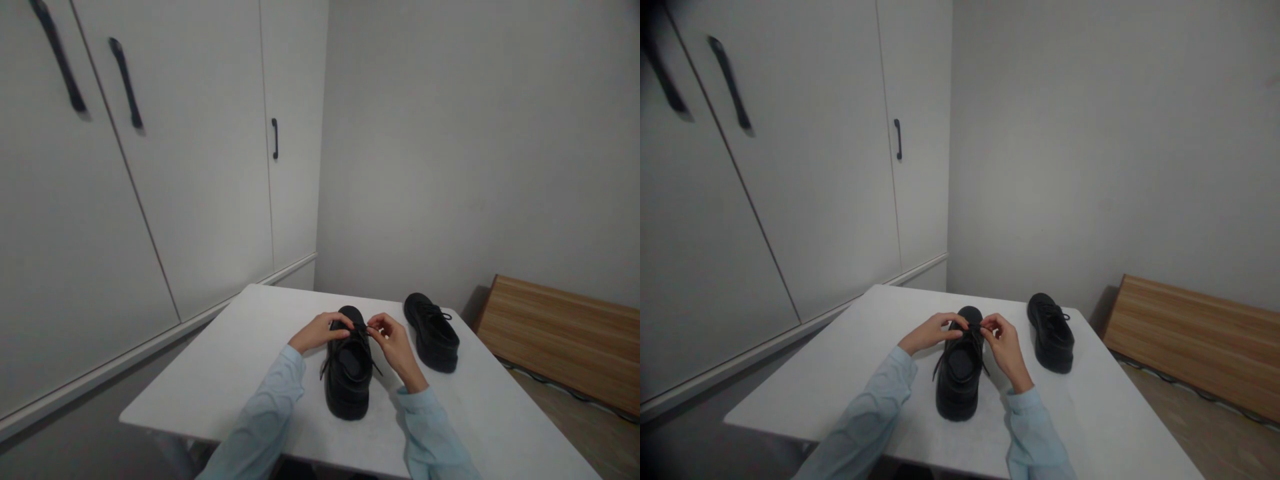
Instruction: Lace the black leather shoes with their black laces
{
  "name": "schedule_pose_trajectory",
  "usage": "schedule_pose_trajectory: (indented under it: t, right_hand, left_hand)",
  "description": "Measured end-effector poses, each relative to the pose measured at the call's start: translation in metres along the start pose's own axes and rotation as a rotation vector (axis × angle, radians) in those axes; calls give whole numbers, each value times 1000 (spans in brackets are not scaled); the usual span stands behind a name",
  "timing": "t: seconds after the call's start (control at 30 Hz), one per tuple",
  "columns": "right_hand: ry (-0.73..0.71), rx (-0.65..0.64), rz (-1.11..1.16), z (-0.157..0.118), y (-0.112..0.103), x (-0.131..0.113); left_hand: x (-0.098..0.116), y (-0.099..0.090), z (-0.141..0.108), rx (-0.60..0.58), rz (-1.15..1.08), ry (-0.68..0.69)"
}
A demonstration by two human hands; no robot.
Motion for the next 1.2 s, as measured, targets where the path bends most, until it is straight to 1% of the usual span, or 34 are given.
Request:
schedule_pose_trajectory:
  t: [0.13, 0.2, 0.37, 0.67, 0.77, 0.97, 1.07, 1.2]
  right_hand:
    - [-27, -67, -132, -1, -4, 2]
    - [-60, -78, -177, 0, -5, 6]
    - [-150, -27, -268, 1, -7, 13]
    - [-202, -20, -318, 2, -10, 16]
    - [-174, 25, -317, 4, -13, 21]
    - [-111, 160, -304, 6, -19, 26]
    - [-86, 217, -306, 5, -21, 24]
    - [-74, 263, -320, 4, -23, 19]
  left_hand:
    - [1, 0, 0, -5, 1, -2]
    - [1, 0, 0, -7, 7, 3]
    - [0, 0, -1, -9, 15, 14]
    - [-1, -1, -1, -34, 42, -28]
    - [0, -1, -1, -36, 47, -25]
    - [-2, -1, -2, -36, 41, -22]
    - [-3, -1, -2, -35, 45, -16]
    - [-1, -1, -1, -37, 57, -17]
Point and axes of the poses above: each hand's wrist, its own z-axis towards the middle knuckle, its own y-axis out of the palm, x = y × z, the point moved 2 cm from there along z, towards the middle knuckle, and after that the axes turned 8 degrees about y, right-handed, at the moved point
